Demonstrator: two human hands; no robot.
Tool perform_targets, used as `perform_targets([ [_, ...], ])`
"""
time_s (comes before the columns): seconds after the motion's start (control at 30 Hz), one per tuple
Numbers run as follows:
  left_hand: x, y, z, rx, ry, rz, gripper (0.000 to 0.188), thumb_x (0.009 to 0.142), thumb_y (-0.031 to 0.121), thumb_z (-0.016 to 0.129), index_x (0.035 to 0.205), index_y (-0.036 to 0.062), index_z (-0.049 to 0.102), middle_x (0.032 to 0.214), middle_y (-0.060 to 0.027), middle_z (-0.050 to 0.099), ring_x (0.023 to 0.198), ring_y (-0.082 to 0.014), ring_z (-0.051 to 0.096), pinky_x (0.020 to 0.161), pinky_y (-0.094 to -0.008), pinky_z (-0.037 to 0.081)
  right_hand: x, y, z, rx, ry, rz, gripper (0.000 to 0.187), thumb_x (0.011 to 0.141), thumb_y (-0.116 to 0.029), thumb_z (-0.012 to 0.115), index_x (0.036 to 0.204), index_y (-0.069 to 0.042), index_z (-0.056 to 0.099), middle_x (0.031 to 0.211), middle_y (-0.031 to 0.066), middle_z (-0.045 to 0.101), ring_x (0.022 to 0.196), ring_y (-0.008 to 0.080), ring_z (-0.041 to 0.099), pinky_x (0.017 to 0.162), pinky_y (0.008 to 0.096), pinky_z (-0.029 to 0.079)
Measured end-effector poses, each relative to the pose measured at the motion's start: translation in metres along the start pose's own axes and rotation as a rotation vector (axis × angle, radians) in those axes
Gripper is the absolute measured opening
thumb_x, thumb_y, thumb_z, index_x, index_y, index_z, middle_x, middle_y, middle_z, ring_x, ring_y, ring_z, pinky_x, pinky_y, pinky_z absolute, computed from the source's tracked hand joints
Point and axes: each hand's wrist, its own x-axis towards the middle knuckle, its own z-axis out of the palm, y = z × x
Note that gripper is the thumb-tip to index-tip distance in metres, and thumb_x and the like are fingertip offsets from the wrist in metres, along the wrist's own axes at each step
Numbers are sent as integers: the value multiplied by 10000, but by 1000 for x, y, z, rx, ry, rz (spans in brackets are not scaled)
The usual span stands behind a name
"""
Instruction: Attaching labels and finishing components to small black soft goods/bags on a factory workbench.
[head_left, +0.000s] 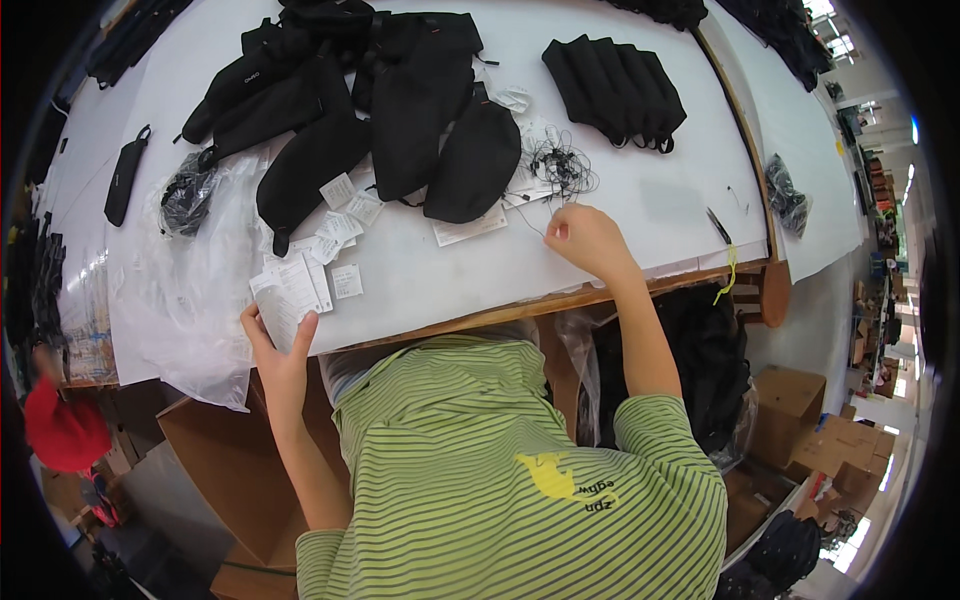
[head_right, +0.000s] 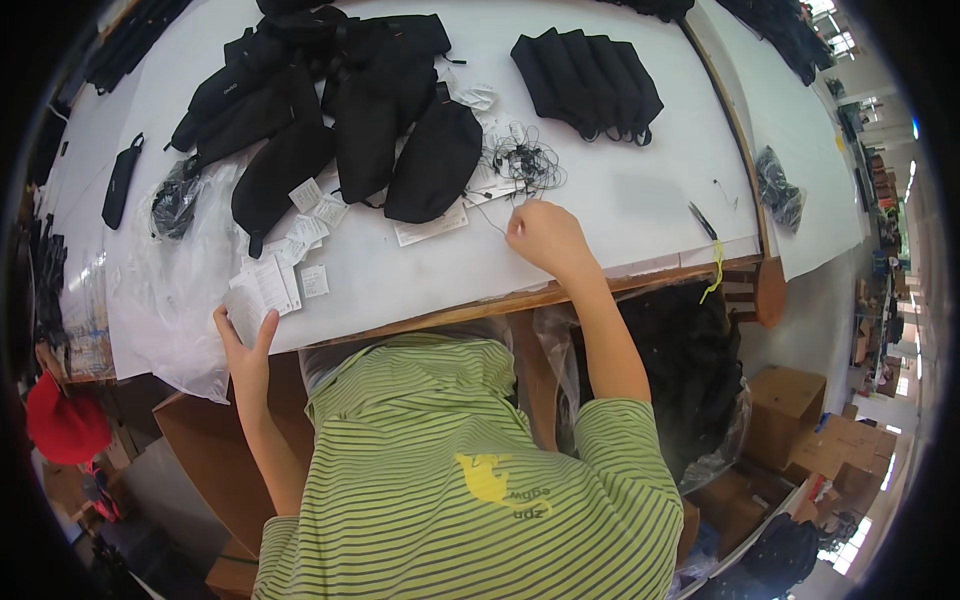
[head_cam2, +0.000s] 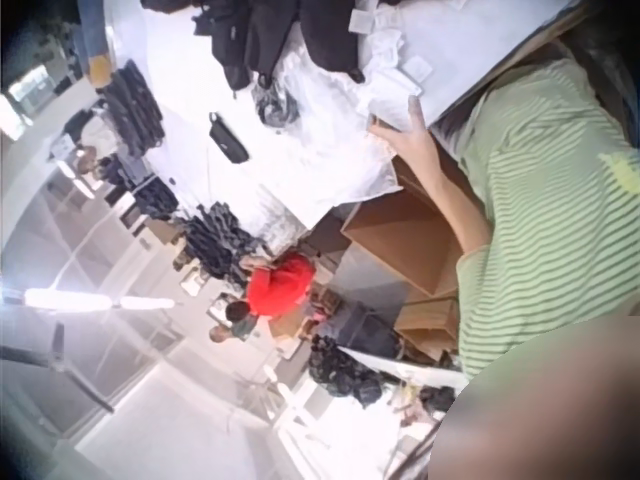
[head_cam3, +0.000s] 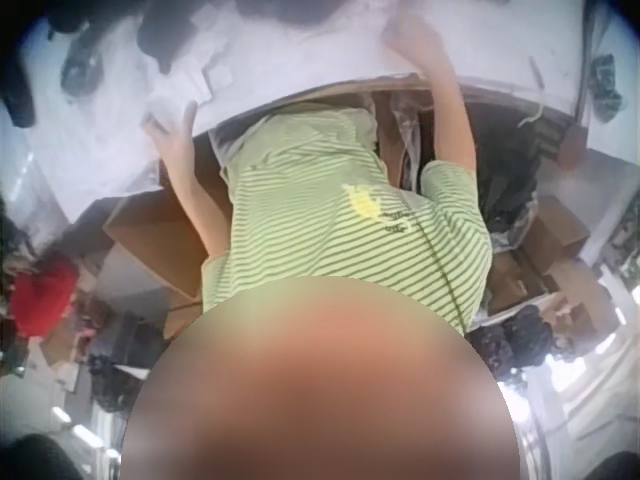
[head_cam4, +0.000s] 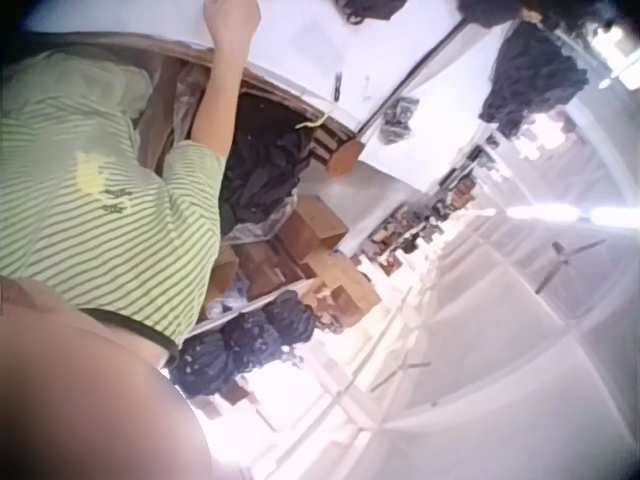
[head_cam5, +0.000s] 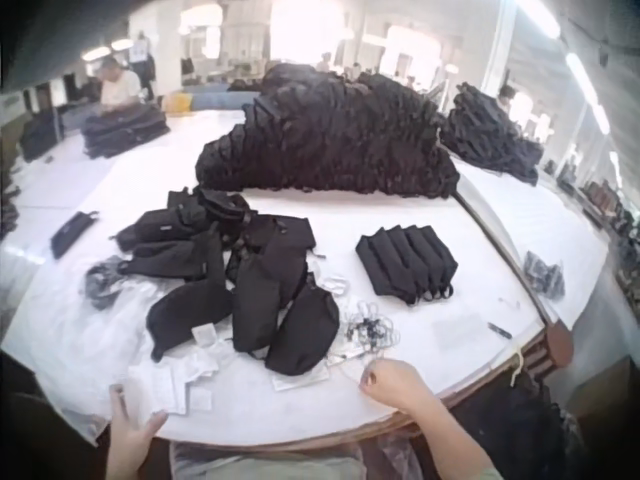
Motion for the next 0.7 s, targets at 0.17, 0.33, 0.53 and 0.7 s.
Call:
perform_targets([
  [0.17,2,4,7,-9,-73,-10,600,801,226,736,1231,25,368,1150,-140,467,1085,-223,458,952,-328,359,-12,4,-1,17,79,8,109,763,-172,660,811,-81,623,781,80,595,744,266,598,668,371,468],
  [0.33,0,8,21,-47,-108,24,573,806,219,727,1217,22,379,1142,-134,470,1061,-215,462,942,-321,362,0,-16,8,173,192,25,139,759,-187,677,826,-85,610,746,60,573,725,250,583,644,357,453],
  [0.53,-4,11,26,-139,-93,-13,537,814,221,713,1200,28,394,1087,-118,500,1036,-193,461,916,-310,368,8,7,22,123,345,207,146,762,-188,679,840,-82,615,693,60,567,682,248,586,618,355,457],
  [0.7,-8,14,28,-104,-134,-73,507,817,225,709,1170,29,402,1051,-95,508,985,-179,463,883,-290,377,15,8,28,25,320,119,123,747,-178,674,775,-67,629,766,106,626,738,283,614,668,371,482],
])
